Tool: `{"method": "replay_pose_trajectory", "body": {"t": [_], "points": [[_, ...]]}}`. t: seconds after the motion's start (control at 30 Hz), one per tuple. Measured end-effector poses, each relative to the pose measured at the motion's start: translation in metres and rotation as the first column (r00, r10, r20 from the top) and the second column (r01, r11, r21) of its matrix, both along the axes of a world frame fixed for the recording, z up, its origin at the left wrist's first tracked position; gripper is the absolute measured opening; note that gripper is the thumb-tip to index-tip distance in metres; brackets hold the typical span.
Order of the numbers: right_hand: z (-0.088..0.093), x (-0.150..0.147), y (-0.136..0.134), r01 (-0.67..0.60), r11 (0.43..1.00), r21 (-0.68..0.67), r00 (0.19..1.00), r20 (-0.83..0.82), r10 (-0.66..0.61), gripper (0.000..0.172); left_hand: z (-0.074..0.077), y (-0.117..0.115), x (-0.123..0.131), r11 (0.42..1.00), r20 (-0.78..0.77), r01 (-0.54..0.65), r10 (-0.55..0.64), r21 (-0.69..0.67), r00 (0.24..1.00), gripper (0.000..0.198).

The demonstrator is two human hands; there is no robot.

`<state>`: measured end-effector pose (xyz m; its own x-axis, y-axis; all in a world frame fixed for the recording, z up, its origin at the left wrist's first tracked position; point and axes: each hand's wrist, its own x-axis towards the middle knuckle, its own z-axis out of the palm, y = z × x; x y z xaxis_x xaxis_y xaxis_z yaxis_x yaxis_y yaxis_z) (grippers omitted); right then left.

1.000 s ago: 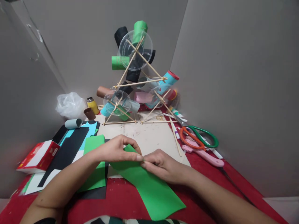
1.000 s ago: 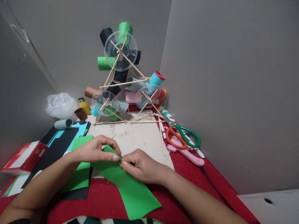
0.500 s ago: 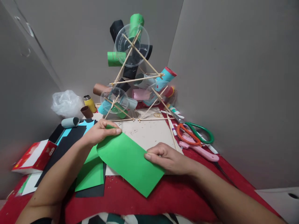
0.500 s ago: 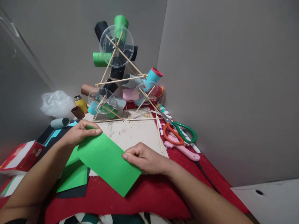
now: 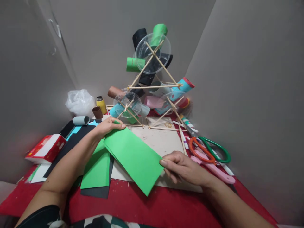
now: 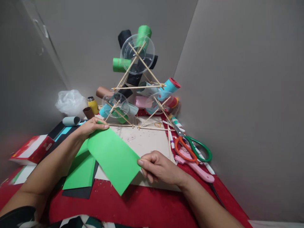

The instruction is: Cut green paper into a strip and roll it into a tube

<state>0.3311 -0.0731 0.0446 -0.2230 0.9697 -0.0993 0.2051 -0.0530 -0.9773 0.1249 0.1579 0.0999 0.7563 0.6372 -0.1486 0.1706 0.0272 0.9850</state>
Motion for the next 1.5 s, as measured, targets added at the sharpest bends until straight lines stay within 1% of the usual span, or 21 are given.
{"method": "replay_pose_trajectory", "body": {"t": [0.1, 0.13, 0.2, 0.23, 0.3, 0.33, 0.37, 0.4, 0.43, 0.47, 0.53, 0.57, 0.63, 0.7, 0.87, 0.97, 1.03, 1.17, 1.27, 1.4, 1.5], "points": [[0.003, 0.009, -0.006, 0.007, 0.999, 0.035, 1.000, 0.006, -0.007, 0.057, -0.006, 0.018, -0.009, 0.996, 0.053, -0.082, 0.083, -0.018, 0.995, 0.028], [0.003, 0.012, -0.007, 0.046, 0.998, 0.050, 0.999, -0.006, -0.046, 0.058, -0.007, 0.022, -0.012, 0.995, 0.063, -0.093, 0.095, -0.028, 0.994, 0.029], [0.000, 0.017, -0.005, 0.207, 0.972, 0.114, 0.978, -0.043, -0.203, 0.057, -0.009, 0.024, -0.015, 0.996, 0.066, -0.075, 0.078, -0.052, 0.995, 0.030], [-0.001, 0.018, -0.003, 0.308, 0.939, 0.155, 0.951, -0.057, -0.303, 0.054, -0.009, 0.022, -0.015, 0.997, 0.062, -0.047, 0.051, -0.065, 0.997, 0.030], [-0.005, 0.018, 0.004, 0.477, 0.843, 0.250, 0.875, -0.051, -0.481, 0.045, -0.011, 0.014, -0.011, 0.995, 0.047, 0.030, -0.026, -0.096, 0.999, 0.029], [-0.007, 0.016, 0.008, 0.522, 0.801, 0.293, 0.842, -0.027, -0.539, 0.038, -0.012, 0.008, -0.008, 0.991, 0.040, 0.073, -0.069, -0.110, 0.997, 0.029], [-0.009, 0.013, 0.011, 0.539, 0.779, 0.321, 0.822, 0.003, -0.570, 0.034, -0.013, 0.002, -0.005, 0.986, 0.034, 0.114, -0.110, -0.123, 0.993, 0.028], [-0.010, 0.009, 0.014, 0.530, 0.783, 0.327, 0.822, 0.029, -0.569, 0.035, -0.014, -0.004, -0.002, 0.980, 0.030, 0.149, -0.146, -0.133, 0.989, 0.028], [-0.011, 0.005, 0.015, 0.497, 0.812, 0.306, 0.844, 0.045, -0.534, 0.039, -0.015, -0.011, 0.001, 0.973, 0.028, 0.184, -0.182, -0.142, 0.983, 0.027], [-0.012, 0.000, 0.016, 0.438, 0.862, 0.253, 0.885, 0.049, -0.464, 0.043, -0.017, -0.016, 0.003, 0.964, 0.025, 0.222, -0.221, -0.146, 0.975, 0.027], [-0.014, -0.010, 0.015, 0.271, 0.961, 0.064, 0.963, -0.003, -0.271, 0.046, -0.020, -0.024, 0.007, 0.946, 0.016, 0.296, -0.297, -0.131, 0.955, 0.026], [-0.016, -0.014, 0.014, 0.184, 0.982, -0.045, 0.981, -0.053, -0.187, 0.047, -0.022, -0.027, 0.009, 0.938, 0.008, 0.328, -0.329, -0.116, 0.944, 0.026], [-0.020, -0.019, 0.012, 0.069, 0.977, -0.200, 0.985, -0.139, -0.098, 0.049, -0.025, -0.028, 0.010, 0.926, -0.008, 0.365, -0.368, -0.091, 0.930, 0.027], [-0.022, -0.020, 0.012, 0.046, 0.970, -0.241, 0.984, -0.157, -0.085, 0.050, -0.028, -0.027, 0.010, 0.924, -0.007, 0.370, -0.373, -0.100, 0.928, 0.030], [-0.022, -0.015, 0.014, 0.077, 0.979, -0.190, 0.994, -0.057, -0.089, 0.051, -0.032, -0.021, 0.009, 0.927, 0.021, 0.362, -0.362, -0.095, 0.932, 0.044], [-0.021, -0.014, 0.013, 0.050, 0.981, -0.185, 0.996, -0.065, -0.063, 0.051, -0.032, -0.024, 0.011, 0.921, -0.008, 0.381, -0.383, -0.083, 0.924, 0.042], [-0.020, -0.016, 0.013, 0.046, 0.983, -0.178, 0.994, -0.092, -0.064, 0.050, -0.032, -0.030, 0.013, 0.919, -0.013, 0.388, -0.390, -0.068, 0.921, 0.042], [-0.017, -0.023, 0.016, 0.107, 0.984, -0.143, 0.983, -0.135, -0.127, 0.051, -0.033, -0.048, 0.018, 0.912, -0.023, 0.409, -0.409, -0.026, 0.912, 0.046], [-0.016, -0.027, 0.018, 0.144, 0.983, -0.113, 0.980, -0.124, -0.158, 0.051, -0.036, -0.060, 0.021, 0.909, -0.033, 0.417, -0.416, 0.014, 0.909, 0.049], [-0.015, -0.031, 0.018, 0.157, 0.988, -0.014, 0.988, -0.011, -0.157, 0.050, -0.039, -0.065, 0.023, 0.905, -0.012, 0.421, -0.421, 0.057, 0.907, 0.055], [-0.015, -0.031, 0.018, 0.153, 0.981, 0.119, 0.975, 0.146, -0.169, 0.049, -0.042, -0.060, 0.023, 0.888, -0.010, 0.460, -0.460, 0.009, 0.888, 0.054]]}}
